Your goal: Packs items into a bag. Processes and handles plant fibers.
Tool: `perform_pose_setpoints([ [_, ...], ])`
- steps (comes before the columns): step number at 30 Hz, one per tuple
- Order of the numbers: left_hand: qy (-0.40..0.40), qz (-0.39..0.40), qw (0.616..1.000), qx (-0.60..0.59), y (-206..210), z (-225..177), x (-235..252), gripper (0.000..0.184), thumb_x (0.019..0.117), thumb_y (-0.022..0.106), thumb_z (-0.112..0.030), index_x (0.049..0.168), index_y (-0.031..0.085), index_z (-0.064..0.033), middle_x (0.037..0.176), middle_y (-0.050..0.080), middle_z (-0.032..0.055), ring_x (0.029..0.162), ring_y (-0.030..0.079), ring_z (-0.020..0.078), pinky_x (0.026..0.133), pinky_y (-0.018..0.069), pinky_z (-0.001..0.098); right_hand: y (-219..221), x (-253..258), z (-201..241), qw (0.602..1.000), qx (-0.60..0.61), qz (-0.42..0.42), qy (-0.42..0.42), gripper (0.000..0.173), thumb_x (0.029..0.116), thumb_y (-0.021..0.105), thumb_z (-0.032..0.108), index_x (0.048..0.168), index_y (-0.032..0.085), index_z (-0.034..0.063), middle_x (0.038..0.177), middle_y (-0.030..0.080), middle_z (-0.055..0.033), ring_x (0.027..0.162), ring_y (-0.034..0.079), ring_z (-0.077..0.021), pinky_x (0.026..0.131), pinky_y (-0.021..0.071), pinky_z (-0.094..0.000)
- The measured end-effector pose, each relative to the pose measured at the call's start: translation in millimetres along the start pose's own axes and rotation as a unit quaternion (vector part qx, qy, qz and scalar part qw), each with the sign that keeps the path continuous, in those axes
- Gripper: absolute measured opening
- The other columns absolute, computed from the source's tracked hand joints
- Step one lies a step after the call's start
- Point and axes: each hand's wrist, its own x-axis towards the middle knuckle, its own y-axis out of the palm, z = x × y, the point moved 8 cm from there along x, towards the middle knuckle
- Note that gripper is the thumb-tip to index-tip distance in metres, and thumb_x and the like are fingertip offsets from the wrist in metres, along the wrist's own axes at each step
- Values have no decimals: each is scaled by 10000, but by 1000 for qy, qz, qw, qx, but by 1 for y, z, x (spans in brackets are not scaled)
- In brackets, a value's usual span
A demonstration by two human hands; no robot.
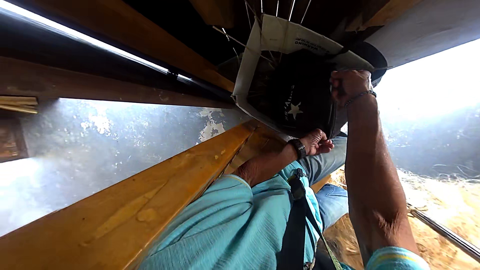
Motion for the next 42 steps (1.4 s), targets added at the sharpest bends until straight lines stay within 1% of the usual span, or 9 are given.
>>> perform_pose_setpoints([
  [7,18,3,1000,15,4,0,-6,103,1013,473,-43,1096,520,-4,947,623,136,686,649,160,588,566,248,3,10,1,996,33,78,-34,165,1014,604,281,990,670,131,638,577,49,432,501,-58,386,459,-225],
  [10,35,14,999,36,7,1,-9,156,1051,444,-120,1098,533,-2,952,632,129,690,653,168,607,570,265,-29,-16,-2,983,5,111,-146,250,1039,563,333,1178,683,162,633,523,73,448,483,-66,419,479,-256],
  [16,105,61,955,272,27,12,-29,375,1122,383,-278,1151,605,22,924,693,105,648,661,144,592,573,277,-170,-79,-149,961,-36,-116,-247,410,1042,539,242,1388,549,22,889,686,-87,693,690,-170,640,616,-357],
  [19,185,81,855,478,41,17,-50,296,1086,492,-184,1223,607,52,972,684,137,680,654,149,627,578,300,-210,-112,-285,945,-264,-189,-33,594,979,657,231,1464,480,-64,1319,610,-298,1217,607,-373,1064,468,-485],
  [22,311,84,712,624,44,20,-56,232,1034,577,-149,1133,667,42,940,704,162,701,687,197,672,611,373,-218,-177,-394,915,-319,-178,172,706,969,644,433,1530,455,49,1581,336,-330,1464,331,-500,1180,304,-619],
  [25,413,84,561,713,55,14,-67,234,1027,606,-192,1158,664,-7,1056,710,165,901,707,235,841,595,427,-215,-233,-435,935,-140,-263,190,715,1005,617,429,1594,364,113,1577,391,-266,1461,379,-427,1189,325,-580],
  [32,387,207,389,810,92,75,-37,277,1019,615,-233,1206,664,-34,1175,689,176,1029,695,288,920,573,501,-190,-296,-461,906,-27,-362,219,723,1032,567,425,1642,246,207,1601,337,-273,1384,462,-475,1071,429,-658],
  [39,255,251,31,933,68,159,10,339,965,556,-309,1124,728,-65,1138,710,193,1179,619,400,1089,377,590,-187,-309,-489,880,-23,-342,330,853,976,567,537,1660,170,219,1628,249,-307,1367,469,-490,1076,443,-599],
  [42,253,240,6,937,68,161,9,348,978,548,-337,1123,729,-79,1126,718,172,1167,629,378,1104,362,580,-185,-304,-494,886,-15,-342,313,859,972,561,554,1660,165,225,1630,225,-320,1357,476,-491,1062,458,-586],
])
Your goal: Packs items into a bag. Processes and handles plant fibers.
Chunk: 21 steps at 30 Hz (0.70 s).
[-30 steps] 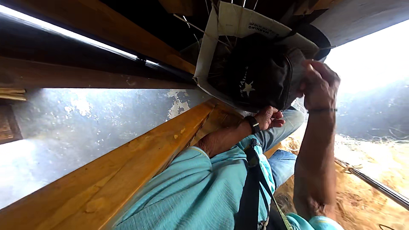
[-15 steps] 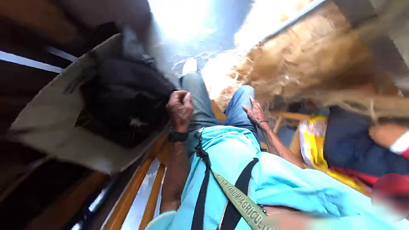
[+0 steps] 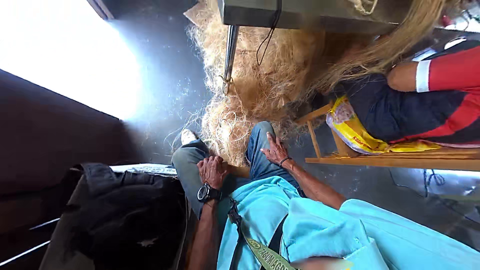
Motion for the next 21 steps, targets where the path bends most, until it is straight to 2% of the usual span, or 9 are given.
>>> perform_pose_setpoints([
  [4,-18,-34,999,9,2,3,3,302,971,574,-317,1095,744,-100,1091,728,145,1124,646,353,1086,376,563,1,8,7,1000,9,16,-6,904,949,579,574,1665,128,253,1608,258,-328,1364,457,-493,1060,451,-586],
  [9,-38,-41,998,36,2,4,5,281,973,588,-316,1090,748,-117,1083,733,130,1110,655,326,1080,386,546,-1,20,17,999,3,31,-13,988,905,622,594,1667,92,254,1541,350,-338,1312,497,-486,1036,462,-582],
  [16,-59,-18,996,60,6,3,9,285,986,592,-337,1105,748,-130,1106,731,115,1134,645,313,1096,371,530,1,26,16,999,19,31,-23,1028,880,630,629,1667,79,263,1532,361,-336,1317,494,-486,1026,475,-580],
  [21,-58,-23,996,62,5,3,7,271,977,615,-332,1091,754,-129,1091,737,105,1118,650,318,1087,375,543,6,29,17,998,33,31,-32,1030,874,644,615,1666,94,255,1553,328,-345,1320,489,-498,1024,470,-597],
])
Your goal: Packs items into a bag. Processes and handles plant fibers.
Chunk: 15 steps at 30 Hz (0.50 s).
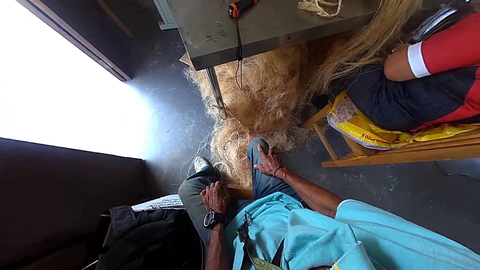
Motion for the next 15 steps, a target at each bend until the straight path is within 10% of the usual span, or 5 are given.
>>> perform_pose_setpoints([
  [15,-14,-9,1000,-13,-4,2,-1,236,976,619,-289,1066,760,-122,1066,739,108,1092,658,306,1085,376,544,1,2,6,1000,9,3,-14,1033,872,661,598,1666,101,248,1538,340,-351,1316,488,-500,1036,467,-583],
])
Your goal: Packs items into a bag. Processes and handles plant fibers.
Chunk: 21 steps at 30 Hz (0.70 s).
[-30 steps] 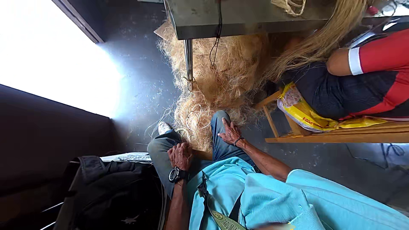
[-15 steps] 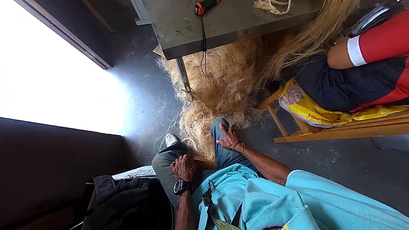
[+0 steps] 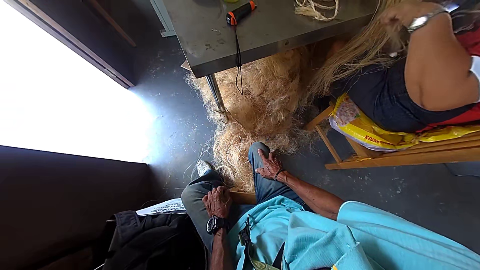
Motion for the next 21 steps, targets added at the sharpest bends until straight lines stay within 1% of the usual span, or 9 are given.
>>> perform_pose_setpoints([
  [3,-1,-4,1000,1,1,1,0,231,973,617,-284,1049,762,-120,1042,742,103,1077,661,304,1072,384,541,0,0,1,1000,-2,-1,2,1028,872,662,598,1666,106,254,1542,340,-342,1312,492,-495,1023,475,-581],
  [8,-4,-9,1000,6,0,2,0,224,971,623,-279,1045,765,-122,1035,743,102,1066,664,298,1063,392,532,1,0,1,1000,-3,5,3,1030,873,658,602,1666,100,254,1548,329,-341,1321,487,-490,1026,474,-580],
  [13,-6,-8,1000,3,-1,1,0,215,973,621,-270,1036,766,-125,1027,743,98,1064,664,305,1063,391,534,1,0,1,1000,-3,3,3,1032,873,659,605,1666,97,260,1542,342,-338,1313,495,-487,1019,477,-583],
  [15,-10,-2,1000,8,-1,1,0,221,977,616,-278,1041,764,-127,1037,743,92,1070,662,294,1069,388,526,1,0,2,1000,-4,4,2,1033,873,658,606,1666,97,255,1538,343,-342,1312,495,-490,1018,477,-582],
  [21,-8,-4,1000,7,0,2,-1,224,979,613,-271,1049,762,-119,1050,741,109,1078,661,306,1066,390,531,2,0,2,1000,-7,2,-2,1031,869,658,606,1665,106,255,1525,358,-341,1313,494,-485,1025,474,-577],
])
